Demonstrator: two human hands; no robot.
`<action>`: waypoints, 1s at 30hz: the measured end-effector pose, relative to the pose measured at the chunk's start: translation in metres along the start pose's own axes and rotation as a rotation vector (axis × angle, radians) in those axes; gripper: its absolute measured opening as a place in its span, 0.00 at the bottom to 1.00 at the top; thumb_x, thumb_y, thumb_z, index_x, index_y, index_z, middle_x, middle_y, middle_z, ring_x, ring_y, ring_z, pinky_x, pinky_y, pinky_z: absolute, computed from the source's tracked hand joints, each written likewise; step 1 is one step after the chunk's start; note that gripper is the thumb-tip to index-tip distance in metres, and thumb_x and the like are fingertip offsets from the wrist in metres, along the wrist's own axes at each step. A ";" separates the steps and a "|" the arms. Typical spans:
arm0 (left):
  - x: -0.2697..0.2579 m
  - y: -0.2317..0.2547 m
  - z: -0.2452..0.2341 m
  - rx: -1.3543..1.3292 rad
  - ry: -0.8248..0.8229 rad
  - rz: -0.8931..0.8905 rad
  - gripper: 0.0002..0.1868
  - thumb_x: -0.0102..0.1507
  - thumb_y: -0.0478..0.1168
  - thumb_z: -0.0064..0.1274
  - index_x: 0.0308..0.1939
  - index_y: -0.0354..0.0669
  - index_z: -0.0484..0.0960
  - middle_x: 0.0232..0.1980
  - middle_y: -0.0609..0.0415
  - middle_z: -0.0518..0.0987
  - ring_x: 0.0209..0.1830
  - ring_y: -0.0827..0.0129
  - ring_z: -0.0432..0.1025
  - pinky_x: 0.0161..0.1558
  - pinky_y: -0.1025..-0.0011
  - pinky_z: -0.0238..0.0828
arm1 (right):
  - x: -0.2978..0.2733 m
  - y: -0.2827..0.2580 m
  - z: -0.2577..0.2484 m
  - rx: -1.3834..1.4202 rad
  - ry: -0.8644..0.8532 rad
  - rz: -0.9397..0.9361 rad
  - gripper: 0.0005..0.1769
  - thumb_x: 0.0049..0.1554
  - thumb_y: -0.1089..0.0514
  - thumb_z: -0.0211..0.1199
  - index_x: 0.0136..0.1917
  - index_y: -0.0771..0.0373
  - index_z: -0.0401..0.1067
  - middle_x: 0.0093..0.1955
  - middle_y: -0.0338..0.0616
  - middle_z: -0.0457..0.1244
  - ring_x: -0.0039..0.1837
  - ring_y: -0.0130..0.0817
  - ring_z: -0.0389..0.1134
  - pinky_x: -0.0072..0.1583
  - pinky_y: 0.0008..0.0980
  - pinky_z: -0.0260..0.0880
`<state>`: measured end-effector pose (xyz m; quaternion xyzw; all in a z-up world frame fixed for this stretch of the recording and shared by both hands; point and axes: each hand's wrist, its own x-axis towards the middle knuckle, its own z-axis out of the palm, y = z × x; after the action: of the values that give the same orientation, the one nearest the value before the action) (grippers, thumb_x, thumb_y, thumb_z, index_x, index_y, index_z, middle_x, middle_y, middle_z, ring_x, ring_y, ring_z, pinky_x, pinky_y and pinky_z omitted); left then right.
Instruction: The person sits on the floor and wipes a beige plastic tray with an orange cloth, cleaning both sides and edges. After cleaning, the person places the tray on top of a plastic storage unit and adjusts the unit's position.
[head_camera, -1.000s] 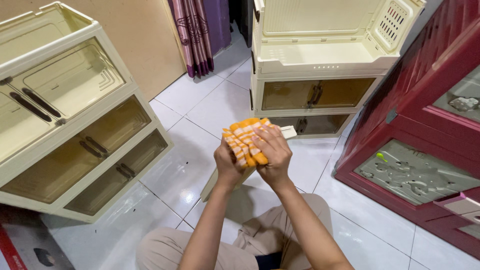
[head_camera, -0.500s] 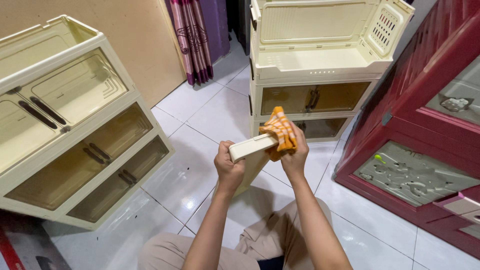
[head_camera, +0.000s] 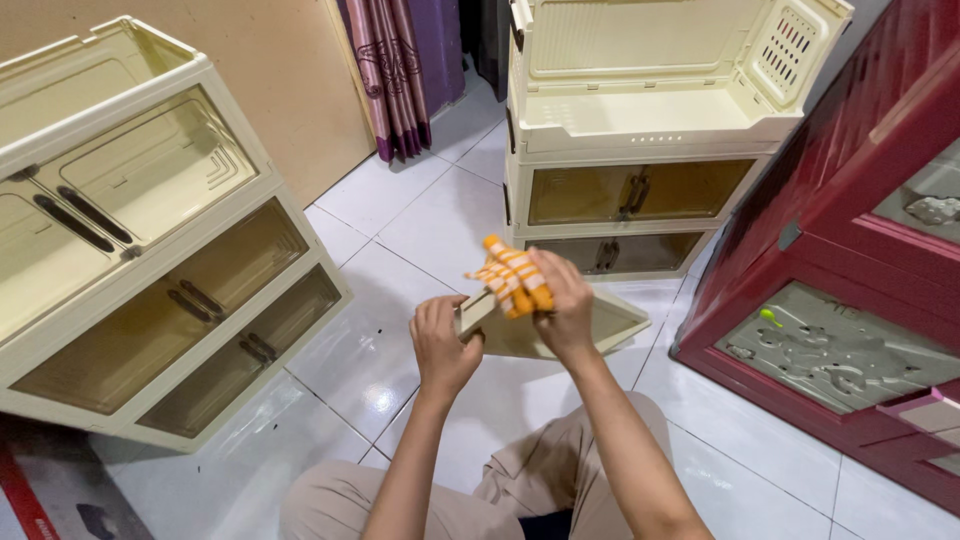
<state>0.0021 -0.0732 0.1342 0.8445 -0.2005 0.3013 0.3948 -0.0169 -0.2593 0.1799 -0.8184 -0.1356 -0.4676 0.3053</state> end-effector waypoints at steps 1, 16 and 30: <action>-0.006 -0.004 0.000 0.036 -0.065 0.000 0.24 0.46 0.32 0.62 0.47 0.39 0.79 0.43 0.51 0.79 0.50 0.54 0.73 0.53 0.55 0.68 | -0.005 -0.007 0.007 -0.022 -0.043 -0.027 0.31 0.48 0.72 0.64 0.66 0.65 0.70 0.59 0.56 0.68 0.61 0.56 0.70 0.62 0.44 0.71; -0.087 -0.094 0.034 -0.464 -0.004 -0.281 0.15 0.52 0.30 0.59 0.43 0.39 0.81 0.41 0.48 0.84 0.41 0.63 0.79 0.41 0.66 0.75 | -0.094 -0.026 0.082 -0.087 -0.161 -0.222 0.26 0.52 0.63 0.64 0.65 0.61 0.68 0.61 0.51 0.65 0.64 0.52 0.68 0.69 0.56 0.66; -0.105 -0.119 0.028 -0.379 -0.010 -0.547 0.07 0.57 0.27 0.52 0.29 0.37 0.69 0.23 0.53 0.74 0.24 0.72 0.68 0.29 0.70 0.65 | -0.161 0.132 0.050 -0.479 -0.312 0.286 0.37 0.36 0.73 0.69 0.61 0.62 0.69 0.62 0.51 0.63 0.72 0.53 0.59 0.77 0.55 0.51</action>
<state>0.0032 -0.0124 -0.0149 0.7799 -0.0207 0.1374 0.6103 -0.0001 -0.3200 -0.0243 -0.9396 0.0499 -0.3075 0.1421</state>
